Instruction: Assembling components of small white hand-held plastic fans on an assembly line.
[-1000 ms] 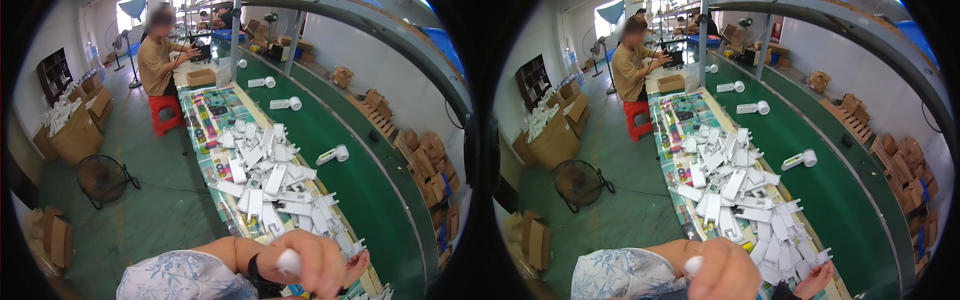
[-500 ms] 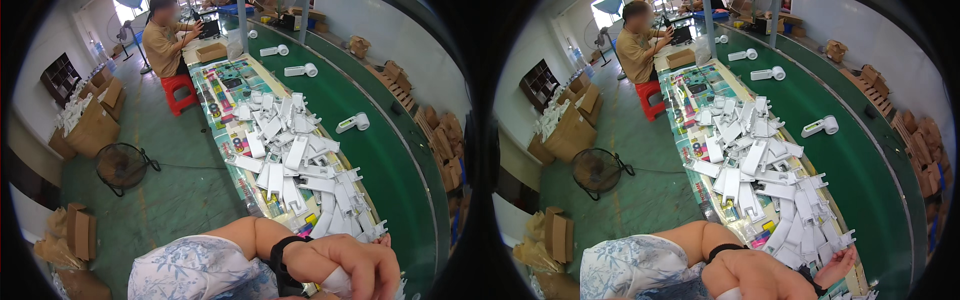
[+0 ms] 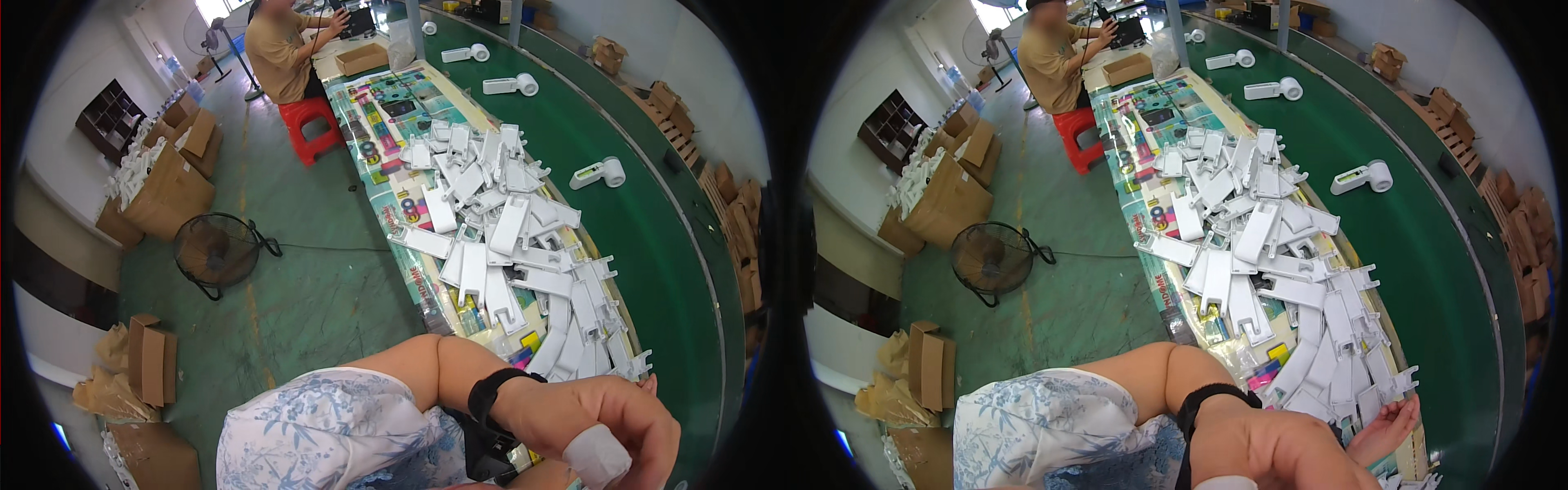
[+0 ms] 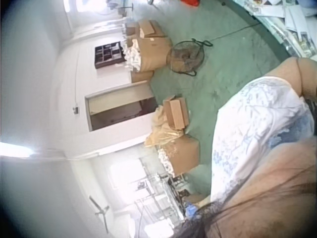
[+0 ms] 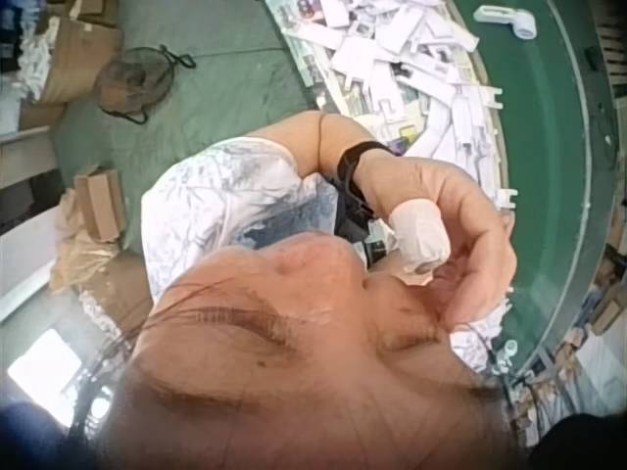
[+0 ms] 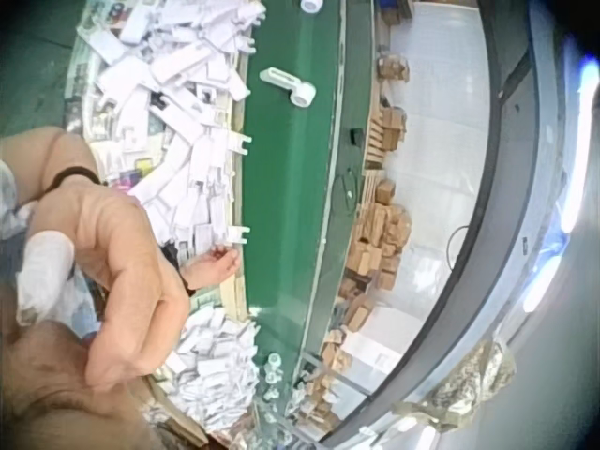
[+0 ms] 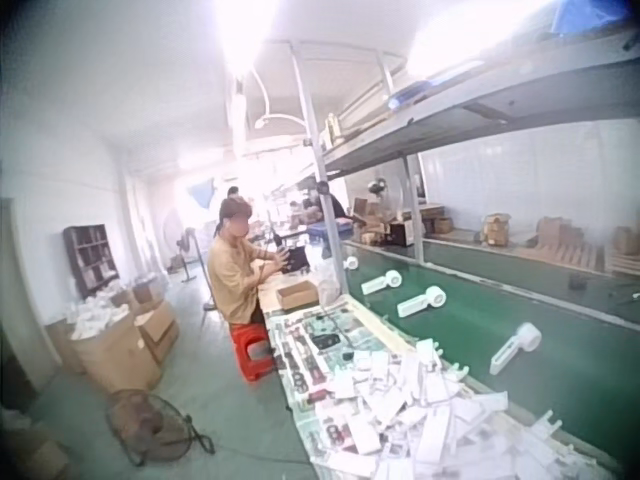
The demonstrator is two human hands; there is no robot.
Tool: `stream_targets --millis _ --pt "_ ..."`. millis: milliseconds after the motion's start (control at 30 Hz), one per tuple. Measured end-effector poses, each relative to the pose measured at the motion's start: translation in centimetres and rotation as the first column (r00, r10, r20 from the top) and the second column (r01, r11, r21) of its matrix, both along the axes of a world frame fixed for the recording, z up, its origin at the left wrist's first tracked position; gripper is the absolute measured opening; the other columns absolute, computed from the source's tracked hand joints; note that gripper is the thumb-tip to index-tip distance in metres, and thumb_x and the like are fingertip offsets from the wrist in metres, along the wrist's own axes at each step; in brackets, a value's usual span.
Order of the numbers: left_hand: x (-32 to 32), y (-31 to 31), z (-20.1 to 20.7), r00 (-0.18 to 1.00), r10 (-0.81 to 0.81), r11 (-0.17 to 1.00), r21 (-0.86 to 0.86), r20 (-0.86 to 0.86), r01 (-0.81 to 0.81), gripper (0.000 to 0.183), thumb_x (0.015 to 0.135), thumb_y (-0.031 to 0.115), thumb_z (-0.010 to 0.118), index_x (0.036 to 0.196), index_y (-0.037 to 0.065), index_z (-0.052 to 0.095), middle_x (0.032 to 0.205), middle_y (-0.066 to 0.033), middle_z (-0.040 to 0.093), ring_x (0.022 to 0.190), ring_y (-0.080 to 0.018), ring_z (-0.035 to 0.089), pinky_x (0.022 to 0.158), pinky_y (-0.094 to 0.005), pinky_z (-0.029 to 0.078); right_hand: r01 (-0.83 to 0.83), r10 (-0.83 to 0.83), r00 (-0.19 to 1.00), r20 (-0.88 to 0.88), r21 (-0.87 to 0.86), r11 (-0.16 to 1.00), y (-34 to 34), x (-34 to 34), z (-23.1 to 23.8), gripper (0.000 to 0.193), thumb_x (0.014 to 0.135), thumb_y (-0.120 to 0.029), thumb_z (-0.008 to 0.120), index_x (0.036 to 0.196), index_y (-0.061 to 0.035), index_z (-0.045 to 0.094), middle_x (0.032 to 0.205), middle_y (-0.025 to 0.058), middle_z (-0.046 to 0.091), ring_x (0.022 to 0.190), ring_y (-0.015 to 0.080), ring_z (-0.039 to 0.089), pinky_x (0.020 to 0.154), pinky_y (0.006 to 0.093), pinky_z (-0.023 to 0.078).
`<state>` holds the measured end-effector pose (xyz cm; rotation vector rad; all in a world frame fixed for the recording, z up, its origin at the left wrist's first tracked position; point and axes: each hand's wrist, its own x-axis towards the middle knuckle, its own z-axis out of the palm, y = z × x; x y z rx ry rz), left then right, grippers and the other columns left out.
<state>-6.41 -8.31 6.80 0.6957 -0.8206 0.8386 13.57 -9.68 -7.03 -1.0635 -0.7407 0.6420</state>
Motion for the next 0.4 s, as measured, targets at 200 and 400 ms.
stream_targets --millis 200,400 --pt "-0.3 1.0 -0.5 0.999 0.006 0.997 0.075 -0.045 -0.003 0.037 0.088 0.028 0.052 0.098 -0.007 0.059 0.093 -0.0153 0.056 0.089 -0.0226 0.053 0.077 -0.0307 0.041 0.108 -0.110 0.992 -0.057 -0.037 0.993 1.4 1.7 -2.5 0.023 0.090 -0.019 0.051 0.108 -0.0048 0.052 0.078 -0.0042 0.047 0.068 0.0036 0.041 0.060 0.0164 0.034" --pt "-0.4 0.3 -1.6 0.957 -0.279 0.959 -0.081 -0.076 0.273 0.024 0.086 0.019 0.048 0.093 0.002 0.064 0.101 -0.0159 0.054 0.096 -0.0248 0.048 0.098 -0.0468 0.024 0.068 -0.071 0.991 -0.113 -0.028 0.997 1.2 2.1 -2.3 0.025 0.089 -0.019 0.053 0.109 -0.0054 0.052 0.079 -0.0038 0.049 0.069 0.0037 0.043 0.062 0.0171 0.037"
